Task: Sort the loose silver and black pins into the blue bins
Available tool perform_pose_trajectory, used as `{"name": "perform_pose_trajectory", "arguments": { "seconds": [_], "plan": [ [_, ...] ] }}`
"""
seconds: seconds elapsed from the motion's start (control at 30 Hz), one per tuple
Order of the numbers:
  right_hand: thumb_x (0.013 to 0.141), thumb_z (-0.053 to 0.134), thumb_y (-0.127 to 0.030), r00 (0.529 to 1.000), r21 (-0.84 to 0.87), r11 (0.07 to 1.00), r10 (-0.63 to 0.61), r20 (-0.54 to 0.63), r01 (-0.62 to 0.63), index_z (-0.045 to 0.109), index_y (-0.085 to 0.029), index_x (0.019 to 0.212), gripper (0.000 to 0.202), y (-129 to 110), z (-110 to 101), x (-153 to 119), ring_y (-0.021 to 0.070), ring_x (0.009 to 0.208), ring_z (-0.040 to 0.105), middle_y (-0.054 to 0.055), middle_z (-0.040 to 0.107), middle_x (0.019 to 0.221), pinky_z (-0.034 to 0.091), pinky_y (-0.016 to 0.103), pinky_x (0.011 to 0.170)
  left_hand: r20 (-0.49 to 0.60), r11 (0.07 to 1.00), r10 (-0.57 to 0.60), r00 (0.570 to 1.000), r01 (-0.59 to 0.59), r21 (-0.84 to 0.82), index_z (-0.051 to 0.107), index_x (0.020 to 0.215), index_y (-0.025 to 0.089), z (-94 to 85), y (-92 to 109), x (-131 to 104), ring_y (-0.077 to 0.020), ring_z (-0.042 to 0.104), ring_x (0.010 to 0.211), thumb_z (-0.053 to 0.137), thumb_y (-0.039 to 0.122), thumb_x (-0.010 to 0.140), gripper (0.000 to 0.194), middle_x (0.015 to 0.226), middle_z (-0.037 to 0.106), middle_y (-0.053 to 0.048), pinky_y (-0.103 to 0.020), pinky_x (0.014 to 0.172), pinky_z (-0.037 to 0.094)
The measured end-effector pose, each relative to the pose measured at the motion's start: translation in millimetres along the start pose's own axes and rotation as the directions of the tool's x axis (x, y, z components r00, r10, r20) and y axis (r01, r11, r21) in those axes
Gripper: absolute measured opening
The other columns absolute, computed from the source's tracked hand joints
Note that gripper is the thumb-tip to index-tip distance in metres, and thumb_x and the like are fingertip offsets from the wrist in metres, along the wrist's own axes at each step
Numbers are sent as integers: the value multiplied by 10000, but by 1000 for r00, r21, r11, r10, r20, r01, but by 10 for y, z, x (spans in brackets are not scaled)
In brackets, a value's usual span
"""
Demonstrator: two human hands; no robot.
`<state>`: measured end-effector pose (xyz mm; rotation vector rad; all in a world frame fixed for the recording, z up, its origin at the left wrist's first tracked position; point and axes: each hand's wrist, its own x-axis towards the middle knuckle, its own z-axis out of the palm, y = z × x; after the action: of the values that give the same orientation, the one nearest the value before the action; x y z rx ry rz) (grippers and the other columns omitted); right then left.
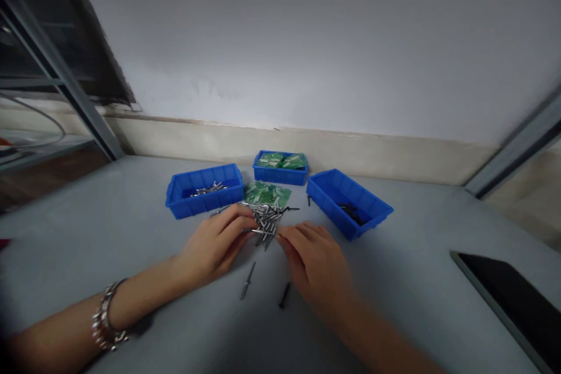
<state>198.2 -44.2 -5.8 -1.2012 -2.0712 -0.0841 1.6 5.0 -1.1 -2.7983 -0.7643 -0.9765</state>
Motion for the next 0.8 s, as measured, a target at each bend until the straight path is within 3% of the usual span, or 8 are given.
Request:
{"name": "perform_pose_trajectory", "arguments": {
  "seconds": [0.27,0.57,0.8],
  "plan": [
    [908,367,-246,999,3,999,40,33,-40,547,-207,840,197,-11,3,6,181,700,581,25,625,746,447,308,625,13,1000,-1,1000,1,4,493,929,143,-8,0,-3,-162,549,765,281,197,920,218,931,538,-81,-291,610,501],
    [888,420,-276,998,4,998,60,9,-60,511,-213,1044,192,3,20,-21,169,651,580,12,611,719,453,297,620,24,1000,-18,1000,18,16,481,898,151,2,-1,0,-152,535,720,277,207,920,213,928,533,-76,-275,573,477],
    [888,430,-259,999,8,999,33,-8,-33,539,-198,966,147,27,35,-26,165,676,577,28,620,756,465,302,634,42,1000,-29,999,29,8,471,901,155,9,-14,-11,-159,537,737,268,207,922,211,932,526,-71,-289,599,484]
  ]
}}
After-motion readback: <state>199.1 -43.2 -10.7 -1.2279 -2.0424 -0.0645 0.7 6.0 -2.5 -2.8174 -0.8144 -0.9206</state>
